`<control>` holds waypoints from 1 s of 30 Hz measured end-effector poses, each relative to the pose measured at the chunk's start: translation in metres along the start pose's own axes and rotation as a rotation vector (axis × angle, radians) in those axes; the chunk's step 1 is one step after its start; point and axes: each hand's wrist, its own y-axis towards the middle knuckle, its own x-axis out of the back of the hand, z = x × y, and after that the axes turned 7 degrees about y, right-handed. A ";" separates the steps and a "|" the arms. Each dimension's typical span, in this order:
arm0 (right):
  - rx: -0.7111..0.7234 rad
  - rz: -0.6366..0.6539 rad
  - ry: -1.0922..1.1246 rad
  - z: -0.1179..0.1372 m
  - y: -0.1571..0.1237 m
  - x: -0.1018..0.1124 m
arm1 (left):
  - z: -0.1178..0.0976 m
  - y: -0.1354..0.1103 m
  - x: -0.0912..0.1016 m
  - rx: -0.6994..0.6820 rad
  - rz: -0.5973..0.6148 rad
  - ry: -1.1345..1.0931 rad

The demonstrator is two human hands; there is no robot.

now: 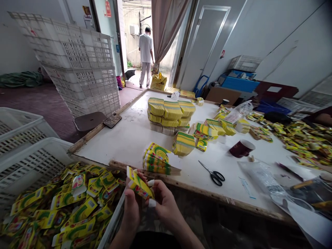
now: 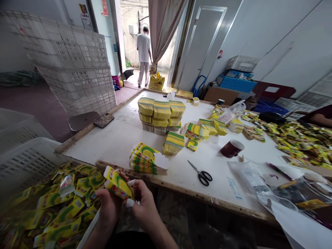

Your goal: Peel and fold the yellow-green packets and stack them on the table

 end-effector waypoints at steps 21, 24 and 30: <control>0.546 -0.201 -0.720 0.014 -0.018 0.035 | -0.030 -0.007 0.023 -0.083 0.670 1.066; 0.209 -0.239 -0.273 -0.005 -0.017 0.034 | -0.015 -0.015 0.025 -0.206 0.644 1.065; -0.149 -0.081 0.176 -0.017 -0.009 0.024 | -0.002 -0.028 0.026 -0.433 0.624 1.064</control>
